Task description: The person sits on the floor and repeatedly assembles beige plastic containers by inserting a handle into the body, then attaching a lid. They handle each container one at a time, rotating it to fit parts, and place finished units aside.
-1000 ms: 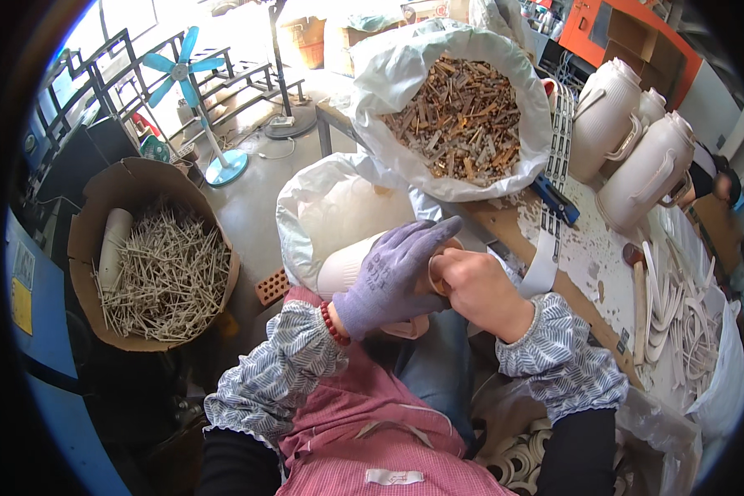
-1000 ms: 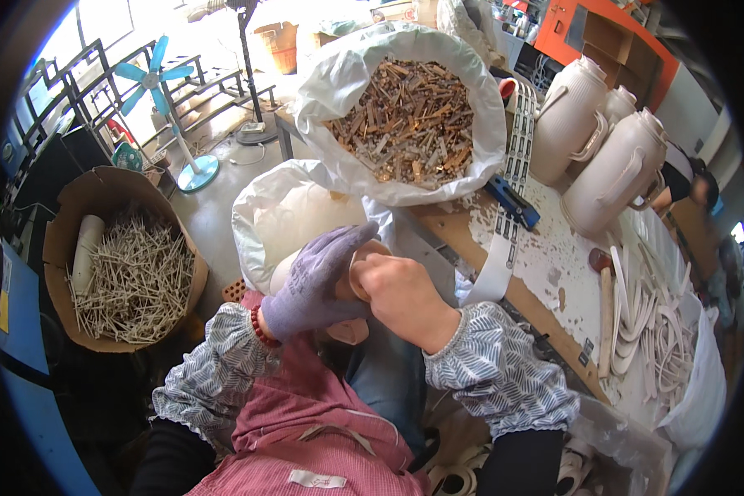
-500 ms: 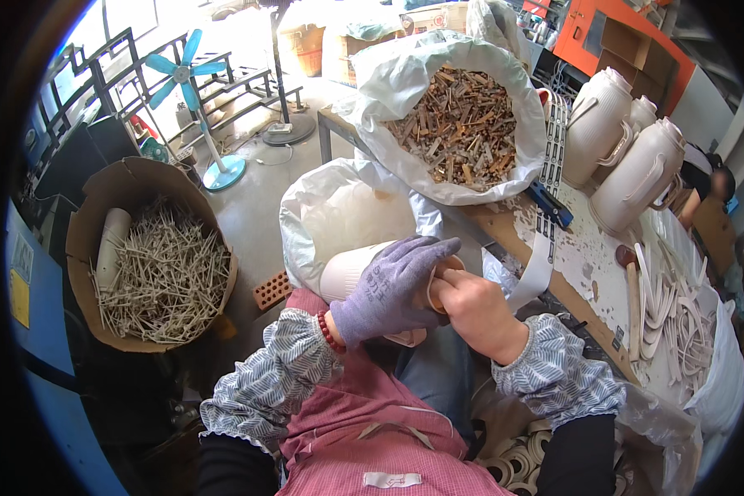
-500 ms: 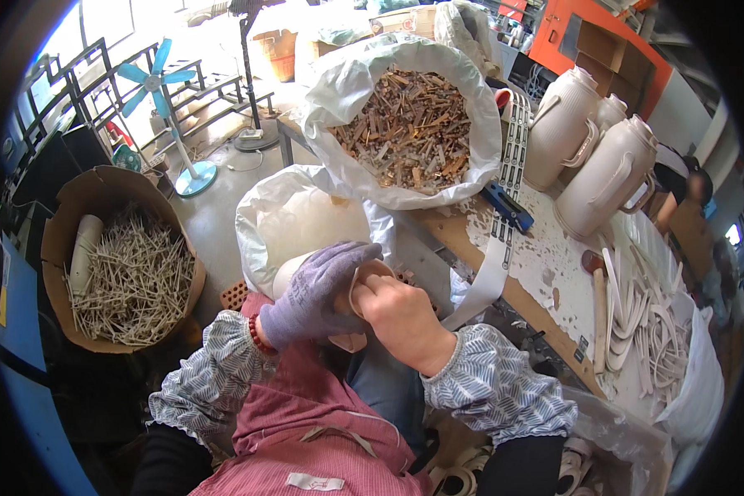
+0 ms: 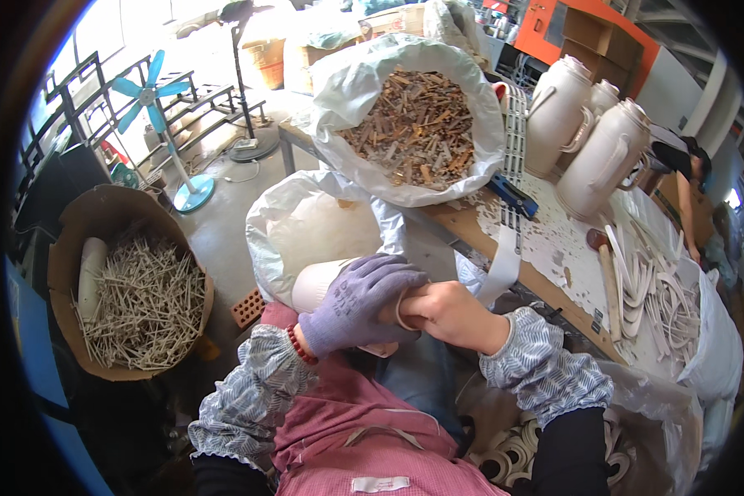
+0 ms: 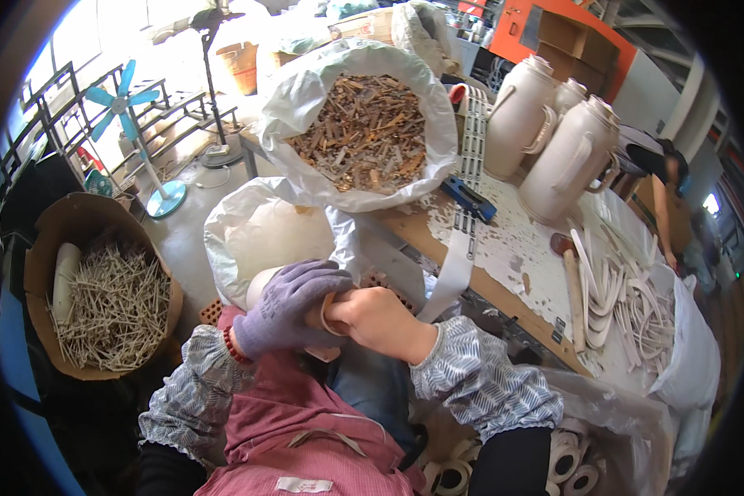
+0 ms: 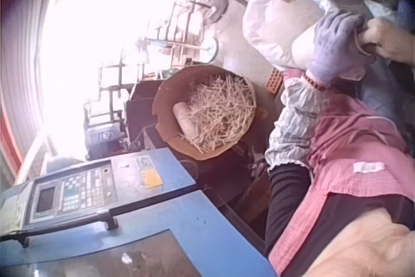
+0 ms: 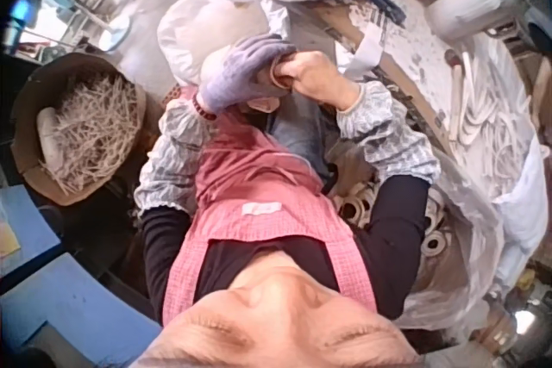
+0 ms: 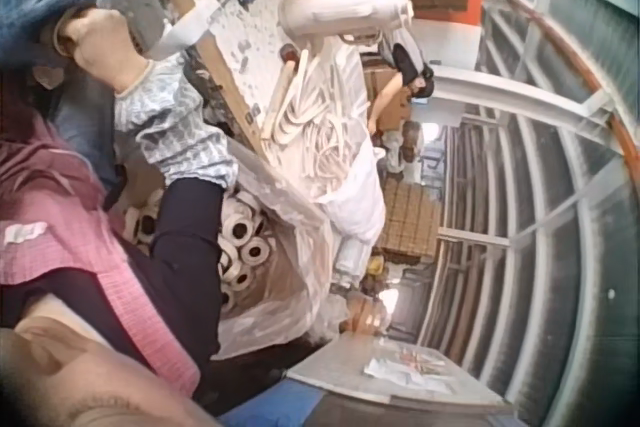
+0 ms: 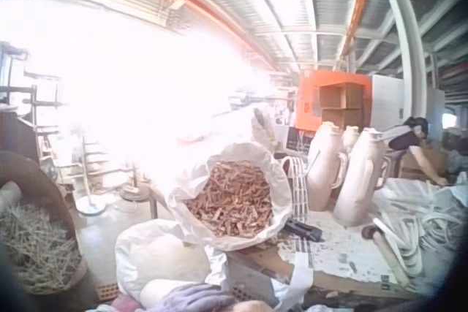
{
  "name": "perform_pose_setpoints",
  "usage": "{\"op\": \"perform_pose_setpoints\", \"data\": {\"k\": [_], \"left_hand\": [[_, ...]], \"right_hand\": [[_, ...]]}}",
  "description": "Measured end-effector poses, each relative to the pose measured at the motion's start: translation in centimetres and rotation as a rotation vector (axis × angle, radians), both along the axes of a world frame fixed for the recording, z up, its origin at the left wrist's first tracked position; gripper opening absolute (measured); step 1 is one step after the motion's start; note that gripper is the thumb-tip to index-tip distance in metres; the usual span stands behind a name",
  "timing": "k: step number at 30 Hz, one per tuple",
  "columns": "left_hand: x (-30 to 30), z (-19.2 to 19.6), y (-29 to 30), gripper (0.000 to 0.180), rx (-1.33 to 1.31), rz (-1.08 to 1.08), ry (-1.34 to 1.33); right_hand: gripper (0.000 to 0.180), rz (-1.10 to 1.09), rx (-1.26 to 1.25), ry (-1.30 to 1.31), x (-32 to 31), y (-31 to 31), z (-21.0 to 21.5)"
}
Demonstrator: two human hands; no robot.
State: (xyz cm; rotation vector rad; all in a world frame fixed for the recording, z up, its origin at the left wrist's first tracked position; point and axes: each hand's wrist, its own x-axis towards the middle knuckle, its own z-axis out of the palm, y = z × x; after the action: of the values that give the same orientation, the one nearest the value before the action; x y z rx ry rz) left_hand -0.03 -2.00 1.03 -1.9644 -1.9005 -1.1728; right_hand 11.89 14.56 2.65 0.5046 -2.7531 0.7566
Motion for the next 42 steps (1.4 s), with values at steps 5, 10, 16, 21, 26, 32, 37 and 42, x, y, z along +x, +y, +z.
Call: {"op": "perform_pose_setpoints", "data": {"k": [5,10,16,21,26,32,37,42], "left_hand": [[0.2,-0.3,-0.6,0.067,0.005,-0.061,0.008],[-4.5,2.9,-2.0,0.055,-0.175,-0.182,-0.322],[-4.2,8.7,-2.9,0.028,0.135,0.123,0.442],[-5.7,10.1,-6.3,0.022,0.237,0.427,-0.002],[-4.8,-0.7,-14.3,0.012,0.615,0.681,-0.670],[0.0,-5.1,-21.8,0.054,0.056,0.876,-0.396],[0.9,-3.4,-15.7,0.058,-0.470,0.440,-0.578],[0.1,-4.0,-14.1,0.048,-0.684,0.408,-0.885]], "right_hand": [[0.012,0.169,-0.018,-0.261,-0.3,0.9,1.6],[0.023,0.071,0.140,0.228,-0.4,1.6,2.9],[0.031,-0.087,0.089,0.541,-2.3,1.2,4.1],[0.033,-0.265,-0.439,0.086,-4.5,4.7,-2.1],[0.038,-0.064,-1.166,-0.464,-5.7,-0.5,-11.4],[0.034,0.113,-0.490,-0.551,-3.8,-3.3,-10.5],[0.021,0.109,-0.555,-0.289,-9.0,-1.2,-5.7],[0.023,-0.731,-0.083,0.298,-18.0,13.4,-5.3]]}}
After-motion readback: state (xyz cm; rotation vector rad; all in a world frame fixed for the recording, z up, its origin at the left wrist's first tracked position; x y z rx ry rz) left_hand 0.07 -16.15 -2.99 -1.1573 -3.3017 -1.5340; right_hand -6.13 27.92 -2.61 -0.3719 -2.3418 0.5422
